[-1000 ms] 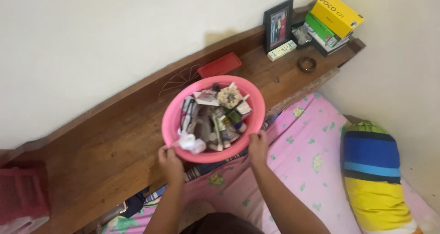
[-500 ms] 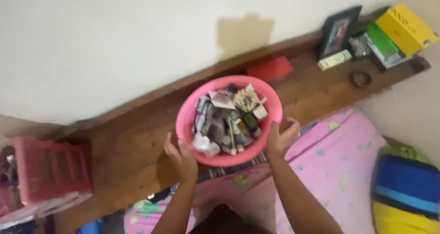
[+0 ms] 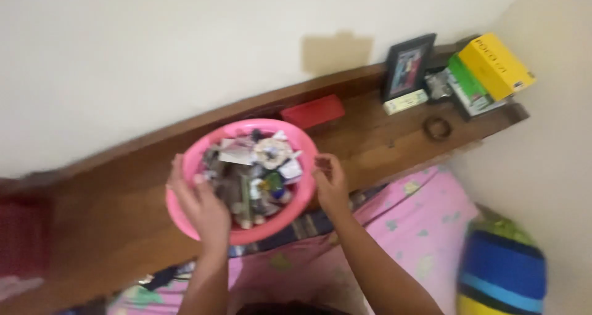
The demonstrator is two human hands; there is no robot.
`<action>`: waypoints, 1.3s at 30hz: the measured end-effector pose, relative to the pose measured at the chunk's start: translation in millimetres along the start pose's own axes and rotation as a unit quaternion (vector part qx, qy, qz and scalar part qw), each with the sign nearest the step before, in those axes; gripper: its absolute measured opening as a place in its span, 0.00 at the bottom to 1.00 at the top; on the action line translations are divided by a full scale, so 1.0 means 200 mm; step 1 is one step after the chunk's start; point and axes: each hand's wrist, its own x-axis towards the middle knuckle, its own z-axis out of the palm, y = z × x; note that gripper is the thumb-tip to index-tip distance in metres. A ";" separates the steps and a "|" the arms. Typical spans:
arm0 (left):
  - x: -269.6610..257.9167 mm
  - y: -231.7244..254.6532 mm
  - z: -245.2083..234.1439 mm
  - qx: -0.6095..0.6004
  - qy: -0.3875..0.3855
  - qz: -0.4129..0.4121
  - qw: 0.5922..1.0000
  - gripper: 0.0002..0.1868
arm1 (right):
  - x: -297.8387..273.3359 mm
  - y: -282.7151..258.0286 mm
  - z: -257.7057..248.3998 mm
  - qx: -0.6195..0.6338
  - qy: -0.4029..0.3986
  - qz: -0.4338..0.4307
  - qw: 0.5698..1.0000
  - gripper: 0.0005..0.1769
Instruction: Organize various items including a bowl of small objects, a picture frame, and product boxes on a wooden shelf.
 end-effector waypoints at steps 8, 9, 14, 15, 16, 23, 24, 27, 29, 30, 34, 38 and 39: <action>-0.32 0.36 0.49 -0.098 -0.026 -0.042 0.994 0.26 | 0.10 0.07 -0.60 0.023 -0.052 0.077 0.995 0.14; -0.33 0.40 0.55 -0.087 -0.053 -0.019 0.995 0.26 | 0.10 0.09 -0.64 0.038 -0.052 0.094 0.993 0.14; -0.45 0.28 0.81 -0.179 -0.137 -0.057 0.973 0.26 | 0.15 0.03 -0.68 -0.016 -0.029 0.094 0.995 0.14; -0.47 0.23 0.85 -0.195 -0.167 -0.088 0.963 0.27 | 0.17 0.00 -0.67 -0.039 -0.020 0.086 0.995 0.15; -0.48 0.21 0.87 -0.196 -0.178 -0.085 0.961 0.27 | 0.16 0.03 -0.68 -0.038 -0.009 0.089 0.995 0.15; -0.35 0.20 1.12 -0.225 -0.324 0.002 0.919 0.27 | 0.41 0.07 -0.69 -0.050 0.083 0.066 0.993 0.14; -0.34 0.20 1.14 -0.222 -0.353 -0.010 0.909 0.27 | 0.42 0.04 -0.67 -0.043 0.096 0.060 0.993 0.13; -0.28 0.24 1.19 -0.240 -0.399 -0.038 0.884 0.27 | 0.46 0.08 -0.63 -0.043 0.134 0.048 0.989 0.11; -0.26 0.22 1.28 -0.260 -0.404 -0.043 0.876 0.28 | 0.51 0.12 -0.65 -0.038 0.154 0.064 0.985 0.12; -0.29 0.21 1.32 -0.277 -0.406 -0.057 0.869 0.28 | 0.51 0.14 -0.68 -0.034 0.167 0.086 0.982 0.12; -0.39 0.22 1.49 -0.292 -0.455 -0.127 0.832 0.29 | 0.44 0.31 -0.92 -0.045 0.217 0.105 0.969 0.12; -0.54 0.22 1.70 -0.336 -0.447 -0.164 0.813 0.31 | 0.42 0.44 -1.23 -0.160 0.276 0.136 0.938 0.11; -0.58 0.22 1.74 -0.335 -0.436 -0.157 0.820 0.31 | 0.43 0.42 -1.30 -0.216 0.287 0.159 0.920 0.12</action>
